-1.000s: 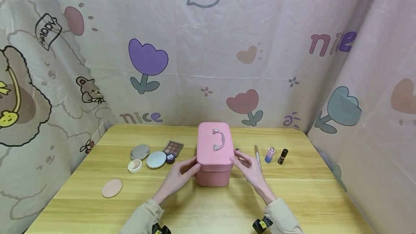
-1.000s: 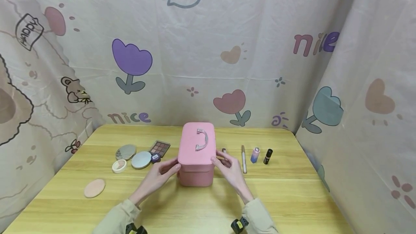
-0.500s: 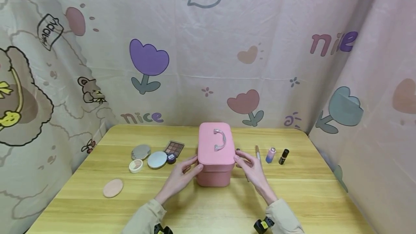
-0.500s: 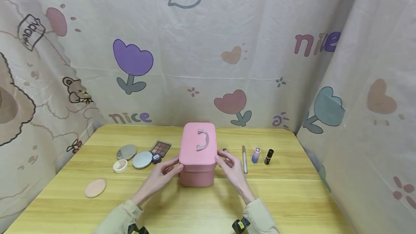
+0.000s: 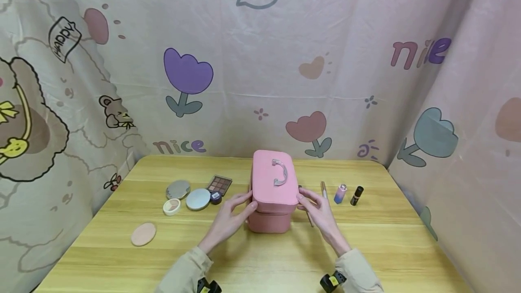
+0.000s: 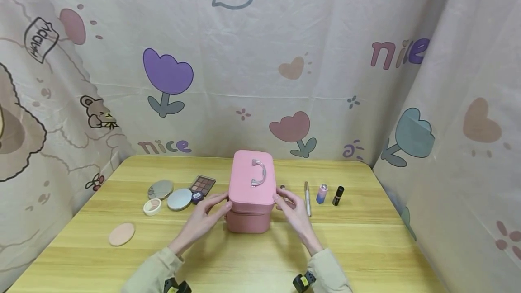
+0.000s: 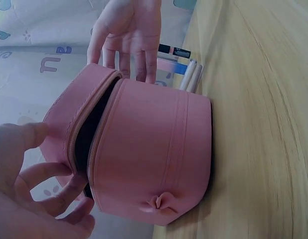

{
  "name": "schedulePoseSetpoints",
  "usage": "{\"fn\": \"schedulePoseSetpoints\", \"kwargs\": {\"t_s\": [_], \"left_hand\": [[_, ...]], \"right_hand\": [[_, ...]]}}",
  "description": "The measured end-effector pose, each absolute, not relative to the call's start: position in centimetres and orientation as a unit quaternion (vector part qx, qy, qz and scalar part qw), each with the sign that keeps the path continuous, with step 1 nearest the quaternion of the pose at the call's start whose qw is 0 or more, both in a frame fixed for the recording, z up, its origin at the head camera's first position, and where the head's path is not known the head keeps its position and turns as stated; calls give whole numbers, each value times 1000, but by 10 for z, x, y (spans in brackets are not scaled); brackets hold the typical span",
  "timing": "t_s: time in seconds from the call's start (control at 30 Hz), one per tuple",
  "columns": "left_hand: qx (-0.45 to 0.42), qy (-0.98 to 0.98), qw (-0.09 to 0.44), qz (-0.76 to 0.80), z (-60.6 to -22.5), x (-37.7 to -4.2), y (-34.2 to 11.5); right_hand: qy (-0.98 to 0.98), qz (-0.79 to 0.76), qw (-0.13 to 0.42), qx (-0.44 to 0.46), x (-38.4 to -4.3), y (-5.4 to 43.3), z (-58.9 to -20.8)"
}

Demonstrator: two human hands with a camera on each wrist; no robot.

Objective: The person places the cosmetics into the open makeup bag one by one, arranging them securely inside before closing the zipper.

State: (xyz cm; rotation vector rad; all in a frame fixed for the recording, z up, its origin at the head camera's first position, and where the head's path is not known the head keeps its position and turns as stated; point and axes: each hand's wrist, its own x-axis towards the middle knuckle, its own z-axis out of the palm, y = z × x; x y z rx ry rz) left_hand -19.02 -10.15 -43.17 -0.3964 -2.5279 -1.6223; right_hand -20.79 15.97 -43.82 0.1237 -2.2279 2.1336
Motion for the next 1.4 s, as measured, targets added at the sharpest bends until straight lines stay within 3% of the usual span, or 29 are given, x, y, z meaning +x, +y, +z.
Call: {"fn": "schedulePoseSetpoints", "kwargs": {"t_s": [0.33,0.67,0.83,1.23,1.4], "left_hand": [[-137,-790,64,-594,-424,-193,-95],[-111,-757,67,-640,-415,-197,-87],[-118,-735,68,-664,-412,-197,-83],[-147,-712,40,-685,-401,-198,-71],[-184,-717,30,-672,-396,-198,-65]], "right_hand": [[-731,679,59,44,-207,164,-439],[-739,633,199,118,-207,162,-440],[-745,594,242,183,-206,160,-440],[-779,560,219,176,-200,153,-432],[-768,564,246,181,-202,153,-434]]}}
